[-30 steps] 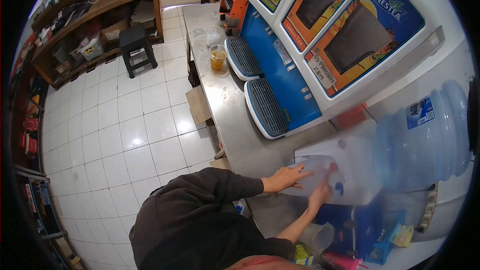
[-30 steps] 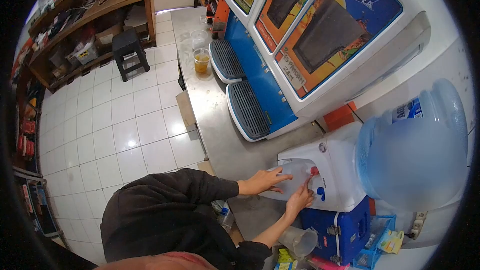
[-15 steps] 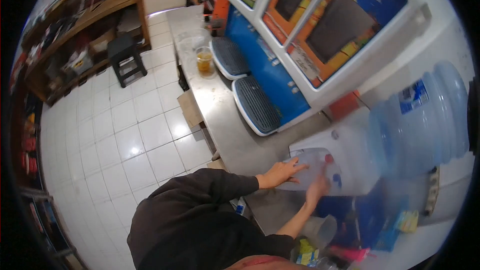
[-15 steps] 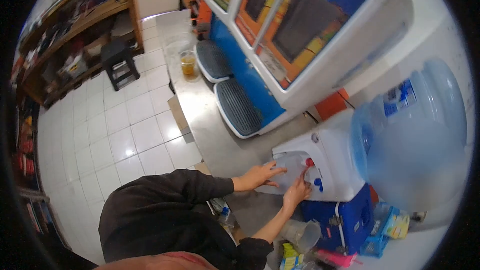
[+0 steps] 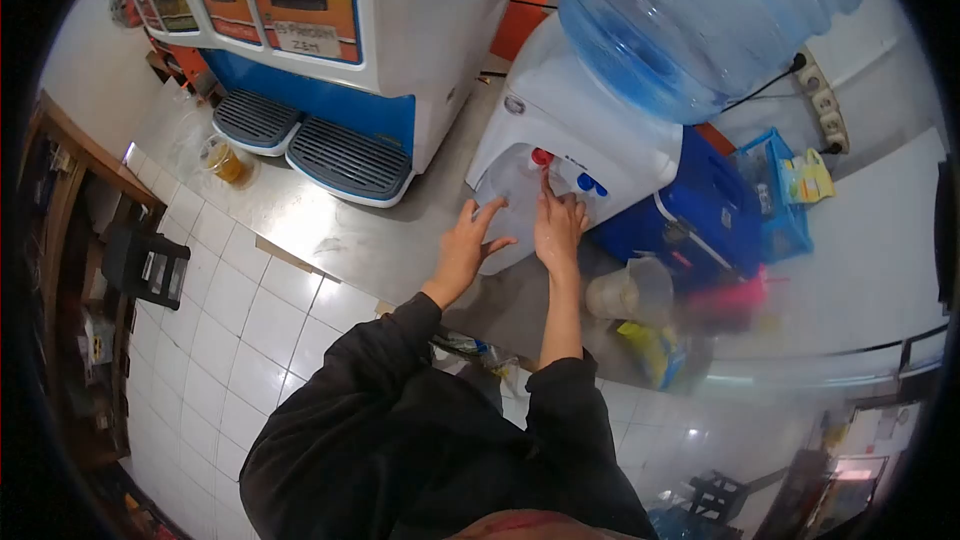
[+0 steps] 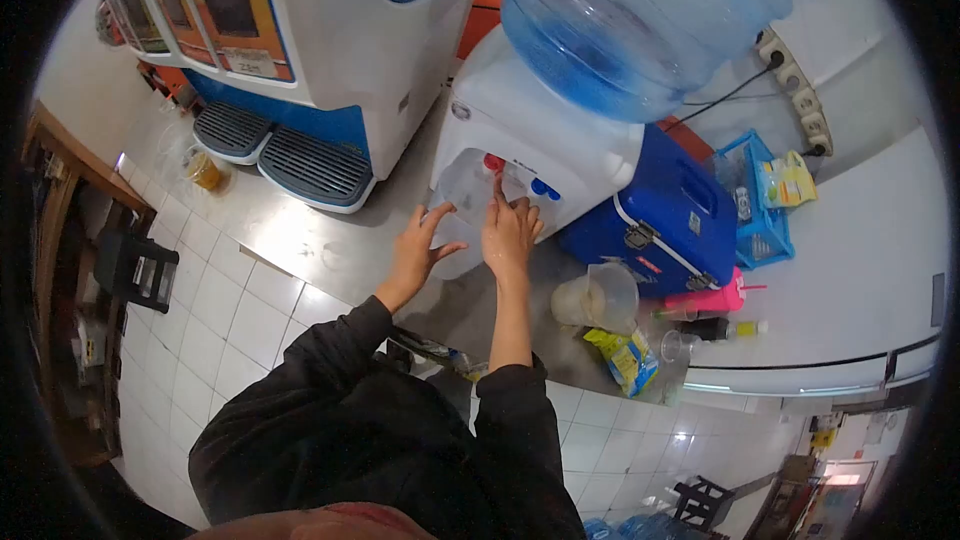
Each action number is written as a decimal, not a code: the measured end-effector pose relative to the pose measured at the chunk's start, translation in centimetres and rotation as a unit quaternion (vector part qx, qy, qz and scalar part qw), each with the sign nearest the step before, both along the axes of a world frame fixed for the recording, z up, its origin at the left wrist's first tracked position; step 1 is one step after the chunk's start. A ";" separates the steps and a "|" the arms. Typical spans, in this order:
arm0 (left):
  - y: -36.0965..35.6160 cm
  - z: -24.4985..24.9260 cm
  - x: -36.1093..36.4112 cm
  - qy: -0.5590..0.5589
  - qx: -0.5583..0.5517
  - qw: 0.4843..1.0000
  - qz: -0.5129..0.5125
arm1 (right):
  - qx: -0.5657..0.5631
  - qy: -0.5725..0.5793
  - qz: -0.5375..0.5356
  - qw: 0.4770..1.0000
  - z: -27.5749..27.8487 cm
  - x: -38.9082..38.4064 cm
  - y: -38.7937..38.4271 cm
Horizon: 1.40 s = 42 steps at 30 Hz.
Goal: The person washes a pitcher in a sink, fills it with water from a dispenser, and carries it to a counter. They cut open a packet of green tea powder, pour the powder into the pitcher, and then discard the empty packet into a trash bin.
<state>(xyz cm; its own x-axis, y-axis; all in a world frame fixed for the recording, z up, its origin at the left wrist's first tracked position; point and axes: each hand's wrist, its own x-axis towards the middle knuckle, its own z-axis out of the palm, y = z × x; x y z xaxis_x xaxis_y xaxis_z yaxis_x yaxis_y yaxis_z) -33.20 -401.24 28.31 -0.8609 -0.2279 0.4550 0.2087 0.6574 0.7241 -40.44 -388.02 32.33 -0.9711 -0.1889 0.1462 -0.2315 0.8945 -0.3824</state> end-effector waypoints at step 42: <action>0.1 1.0 0.1 -0.012 -0.001 1.000 0.006 | -0.023 0.013 -0.002 1.000 0.0 0.0 0.0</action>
<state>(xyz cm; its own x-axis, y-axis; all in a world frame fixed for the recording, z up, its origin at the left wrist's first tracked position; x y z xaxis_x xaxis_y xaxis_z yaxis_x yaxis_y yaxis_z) -33.05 -401.10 29.29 -0.8685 -0.2370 0.4354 0.1839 0.6615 0.7270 -40.41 -388.02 32.30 -0.9676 -0.1768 0.1805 -0.2381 0.8768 -0.4177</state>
